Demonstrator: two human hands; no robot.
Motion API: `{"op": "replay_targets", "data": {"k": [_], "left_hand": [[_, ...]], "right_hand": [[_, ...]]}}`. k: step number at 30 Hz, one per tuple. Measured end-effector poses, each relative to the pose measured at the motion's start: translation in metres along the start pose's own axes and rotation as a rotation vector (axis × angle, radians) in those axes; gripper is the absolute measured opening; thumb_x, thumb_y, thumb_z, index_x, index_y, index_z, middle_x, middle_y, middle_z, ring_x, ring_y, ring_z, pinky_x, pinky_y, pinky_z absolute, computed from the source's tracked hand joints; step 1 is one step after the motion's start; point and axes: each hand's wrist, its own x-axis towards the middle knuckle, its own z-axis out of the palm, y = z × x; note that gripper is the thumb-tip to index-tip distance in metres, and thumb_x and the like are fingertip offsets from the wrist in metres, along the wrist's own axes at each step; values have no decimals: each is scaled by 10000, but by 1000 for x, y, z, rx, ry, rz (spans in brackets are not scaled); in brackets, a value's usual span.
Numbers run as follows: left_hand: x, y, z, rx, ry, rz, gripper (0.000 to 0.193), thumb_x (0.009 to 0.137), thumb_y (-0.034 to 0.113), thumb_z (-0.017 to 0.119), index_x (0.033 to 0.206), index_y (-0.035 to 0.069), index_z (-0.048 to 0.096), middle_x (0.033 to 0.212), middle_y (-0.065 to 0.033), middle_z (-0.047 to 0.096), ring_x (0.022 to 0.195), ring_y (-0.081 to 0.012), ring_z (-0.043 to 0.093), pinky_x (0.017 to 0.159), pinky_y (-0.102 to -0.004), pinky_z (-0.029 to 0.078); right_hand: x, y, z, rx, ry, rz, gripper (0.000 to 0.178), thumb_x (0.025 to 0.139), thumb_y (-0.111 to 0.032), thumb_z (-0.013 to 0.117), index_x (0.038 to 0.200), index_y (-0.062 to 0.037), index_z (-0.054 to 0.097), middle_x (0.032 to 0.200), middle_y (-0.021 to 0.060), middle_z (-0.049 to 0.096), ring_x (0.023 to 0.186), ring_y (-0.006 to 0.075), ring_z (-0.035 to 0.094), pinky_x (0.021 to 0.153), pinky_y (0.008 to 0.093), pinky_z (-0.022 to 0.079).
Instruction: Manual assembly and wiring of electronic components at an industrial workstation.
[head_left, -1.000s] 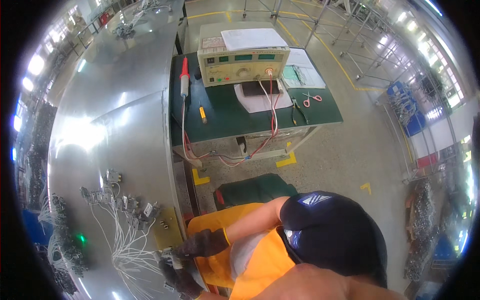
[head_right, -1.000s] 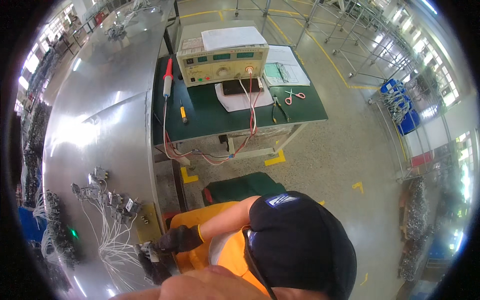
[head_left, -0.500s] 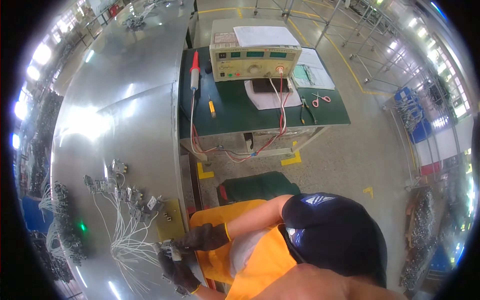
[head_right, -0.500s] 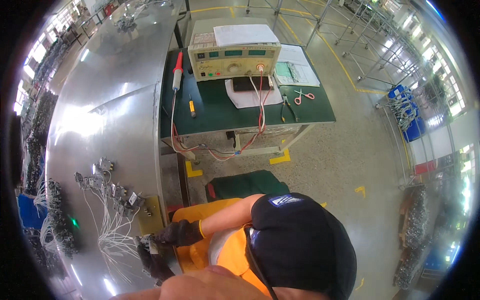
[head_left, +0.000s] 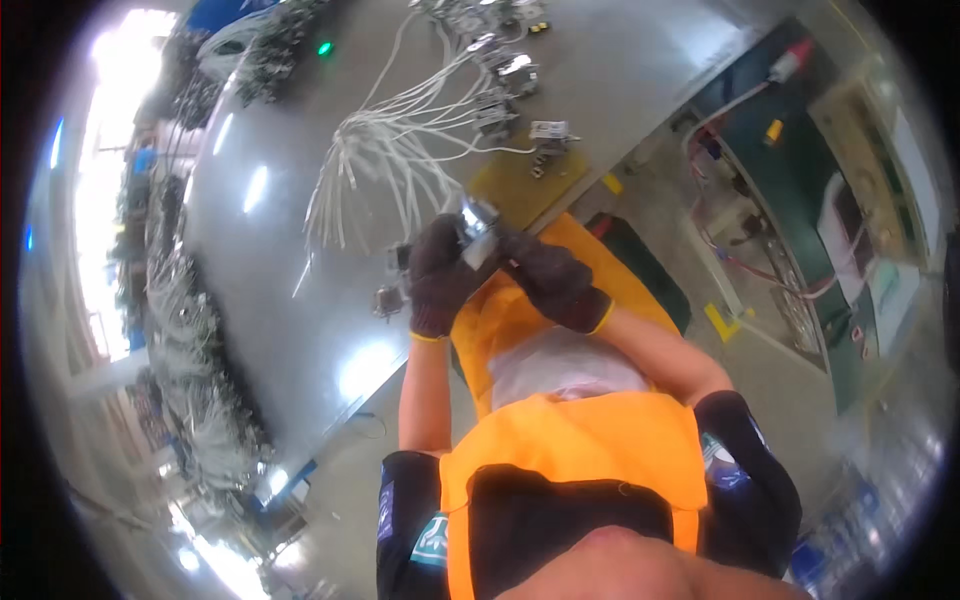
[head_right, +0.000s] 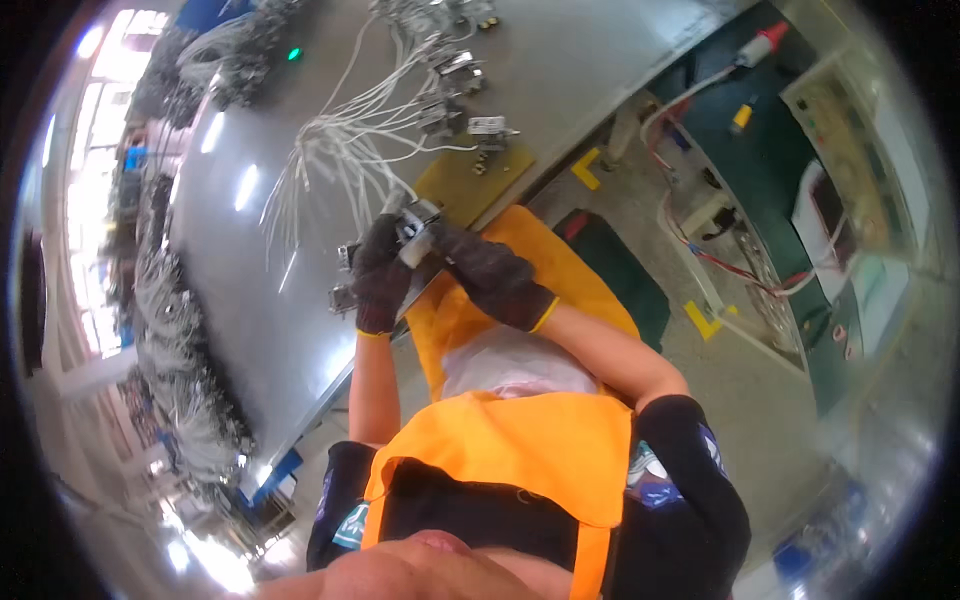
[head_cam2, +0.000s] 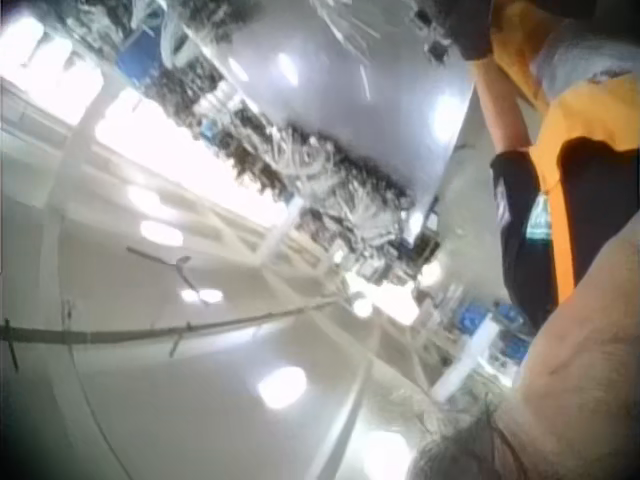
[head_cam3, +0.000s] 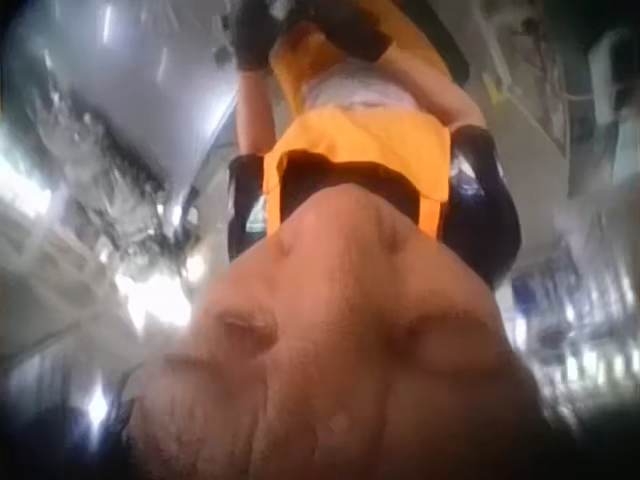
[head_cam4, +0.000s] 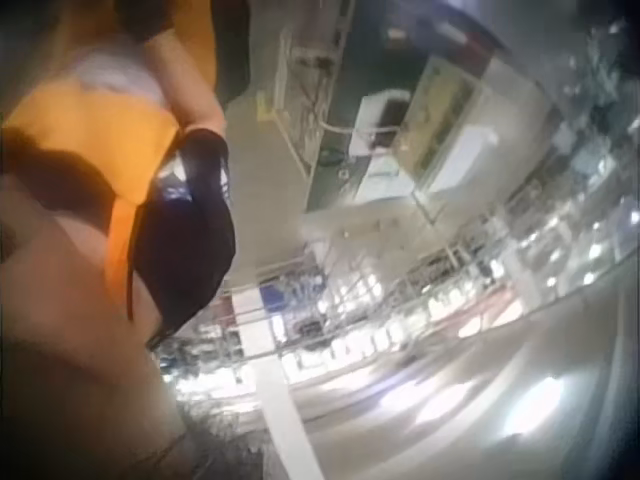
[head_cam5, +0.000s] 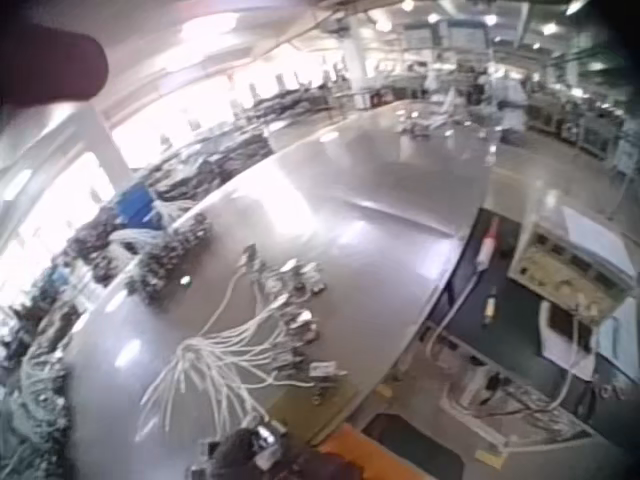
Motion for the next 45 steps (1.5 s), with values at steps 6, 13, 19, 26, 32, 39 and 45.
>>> {"op": "replay_targets", "data": {"k": [6,13,19,26,32,39,45], "left_hand": [[-7,28,-6,-93,143,17,309,817,138,754,1072,22,625,933,-50,651,847,-123,599,772,-291,485],[-8,23,-9,162,148,85,351,811,151,752,1100,5,618,963,-84,646,870,-178,609,808,-304,479],[-7,20,-7,289,132,134,453,813,154,749,1211,0,596,1026,-110,664,923,-191,632,831,-319,487],[0,17,8,4,141,107,472,822,165,747,1236,8,586,1025,-105,673,931,-171,639,819,-313,499],[7,4,6,369,123,222,545,812,251,766,1259,10,569,990,-118,675,905,-196,653,790,-310,503],[1,29,15,-321,136,51,500,854,106,718,1288,-50,526,1028,-78,649,909,-136,608,807,-288,498],[11,17,6,-128,65,63,526,818,204,745,1255,-21,558,1007,-127,663,917,-221,644,816,-326,508]], "right_hand": [[5,-14,-1,-161,47,-99,364,923,-101,606,1283,-65,566,1218,168,629,1030,356,642,843,400,537],[2,-16,1,-82,38,-48,368,919,-116,610,1281,-66,565,1218,165,626,1036,357,637,843,403,536],[4,-11,0,-166,4,-65,356,906,-96,616,1259,-68,581,1179,177,642,979,362,652,808,407,543],[5,0,-8,-156,50,-89,356,902,-93,620,1255,-68,589,1179,165,649,1013,348,652,833,396,539],[4,2,-6,-108,101,-98,348,916,-89,613,1262,-60,585,1174,166,652,1031,346,650,851,390,536],[8,-9,-12,-146,82,-91,384,918,-72,610,1299,-56,562,1159,190,651,1035,352,651,863,376,534],[13,-9,-12,-47,68,-20,367,908,-50,614,1273,-50,581,1134,182,663,1003,338,667,842,371,541]]}}
